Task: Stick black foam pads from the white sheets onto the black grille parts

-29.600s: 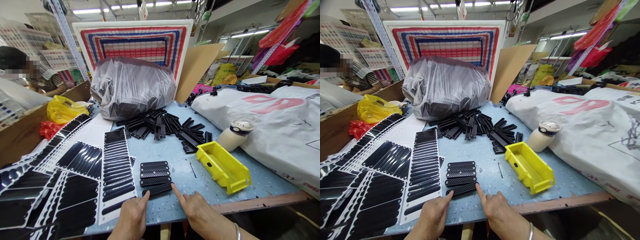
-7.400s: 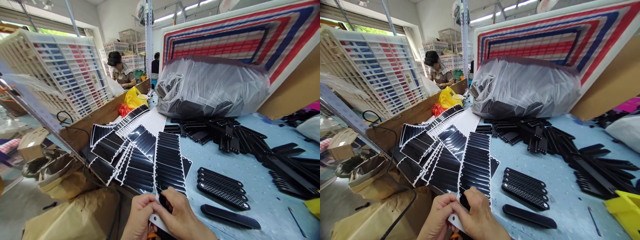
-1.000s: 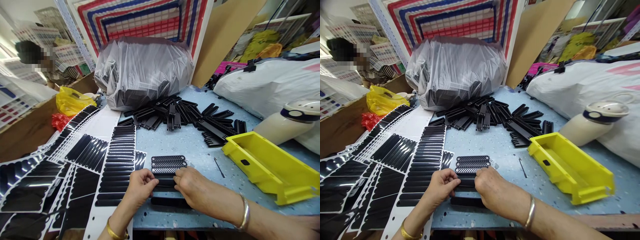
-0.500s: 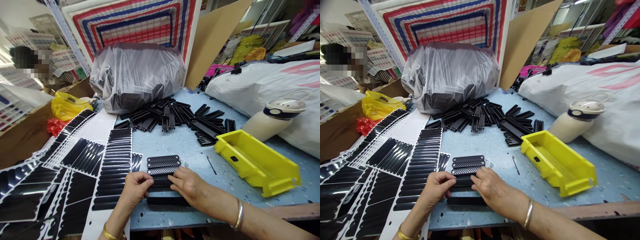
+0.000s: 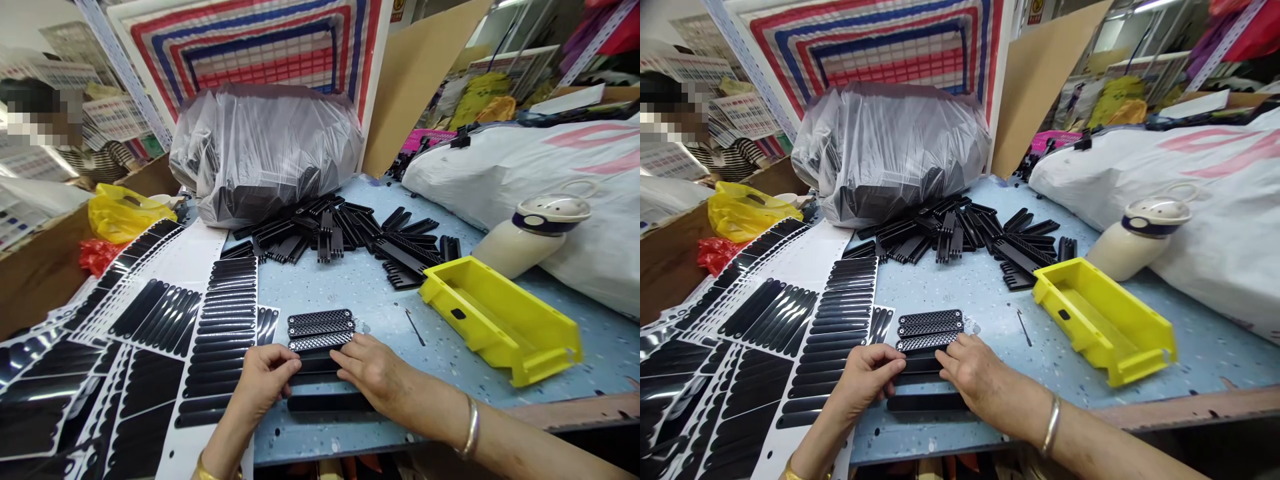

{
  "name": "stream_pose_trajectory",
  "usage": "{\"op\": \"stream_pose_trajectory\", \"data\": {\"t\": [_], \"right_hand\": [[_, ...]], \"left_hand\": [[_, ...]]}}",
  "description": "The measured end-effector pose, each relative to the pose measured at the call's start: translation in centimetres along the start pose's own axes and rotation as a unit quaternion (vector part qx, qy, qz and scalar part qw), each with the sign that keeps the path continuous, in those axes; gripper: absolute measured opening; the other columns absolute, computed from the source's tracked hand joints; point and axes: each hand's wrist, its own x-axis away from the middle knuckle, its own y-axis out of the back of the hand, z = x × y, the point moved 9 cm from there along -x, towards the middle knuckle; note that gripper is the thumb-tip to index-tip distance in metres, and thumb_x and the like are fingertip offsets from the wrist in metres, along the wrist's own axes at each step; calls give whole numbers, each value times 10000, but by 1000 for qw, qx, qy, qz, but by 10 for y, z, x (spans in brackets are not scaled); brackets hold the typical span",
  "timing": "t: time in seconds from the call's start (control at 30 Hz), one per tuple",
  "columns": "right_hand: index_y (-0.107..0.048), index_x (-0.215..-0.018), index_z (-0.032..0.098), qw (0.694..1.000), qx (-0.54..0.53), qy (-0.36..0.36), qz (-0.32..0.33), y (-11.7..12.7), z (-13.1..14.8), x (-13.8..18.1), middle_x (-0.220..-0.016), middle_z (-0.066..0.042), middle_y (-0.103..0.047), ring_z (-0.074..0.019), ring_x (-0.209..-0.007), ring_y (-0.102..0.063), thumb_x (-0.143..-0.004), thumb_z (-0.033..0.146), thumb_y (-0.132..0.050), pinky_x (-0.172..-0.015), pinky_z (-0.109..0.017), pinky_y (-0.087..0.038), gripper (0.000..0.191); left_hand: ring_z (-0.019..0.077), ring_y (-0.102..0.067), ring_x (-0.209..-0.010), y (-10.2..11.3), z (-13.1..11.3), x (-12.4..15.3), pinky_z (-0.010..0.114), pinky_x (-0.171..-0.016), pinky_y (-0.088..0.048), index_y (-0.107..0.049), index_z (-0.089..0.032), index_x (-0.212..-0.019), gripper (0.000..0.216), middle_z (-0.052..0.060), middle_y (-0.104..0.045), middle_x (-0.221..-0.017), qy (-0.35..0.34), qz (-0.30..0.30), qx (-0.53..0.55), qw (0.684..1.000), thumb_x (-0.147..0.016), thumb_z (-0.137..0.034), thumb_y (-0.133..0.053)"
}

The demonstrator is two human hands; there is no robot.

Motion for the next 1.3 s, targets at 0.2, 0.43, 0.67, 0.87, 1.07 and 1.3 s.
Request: {"op": "stream_pose_trajectory", "data": {"t": [0.2,0.43,0.67,0.87,1.07,1.3], "right_hand": [[-669,-1121,117,1000,0,11,-15,6,0,1,-919,-108,-690,-247,-889,-629,-942,123,-552,-835,-405,-526,214],[-676,-1056,120,997,-14,-81,-6,12,-28,29,-895,-111,-673,-258,-828,-630,-916,151,-594,-738,-415,-558,165],[-728,-979,170,969,-92,-218,-70,9,-54,67,-789,-65,-696,-191,-720,-675,-946,219,-491,-672,-307,-546,244],[-743,-948,154,931,-173,-298,-121,-5,-60,56,-672,-39,-667,-164,-560,-603,-899,383,-551,-549,-284,-502,303],[-755,-968,153,897,-231,-365,-97,-16,-71,50,-714,-28,-672,-136,-525,-550,-704,317,-729,-525,-264,-481,312],[-759,-835,174,864,-317,-388,-52,-16,-79,45,-643,-1,-659,-131,-535,-532,-672,343,-736,-507,-245,-439,236]], "left_hand": [[110,-546,-340,0,3,-1,170,-309,-353,-725,-145,-652,265,-20,-578,-424,-1,5,-1,1000,-573,-399,-721],[108,-568,-375,-1,6,-2,164,-324,-368,-740,-147,-703,230,-6,-623,-498,-21,22,-13,999,-640,-368,-722],[105,-518,-331,1,11,-2,173,-311,-329,-728,-147,-644,273,-21,-565,-435,-25,-12,1,1000,-587,-414,-728],[109,-521,-340,-3,0,0,187,-345,-332,-706,-153,-630,245,-34,-539,-433,-48,14,-24,998,-621,-397,-728],[116,-507,-336,-4,-4,1,198,-347,-319,-695,-159,-628,286,-43,-506,-416,-54,12,-30,998,-608,-444,-712],[117,-510,-345,-4,-2,0,201,-351,-323,-706,-166,-652,288,-39,-514,-432,-49,19,-35,998,-609,-450,-712]]}}
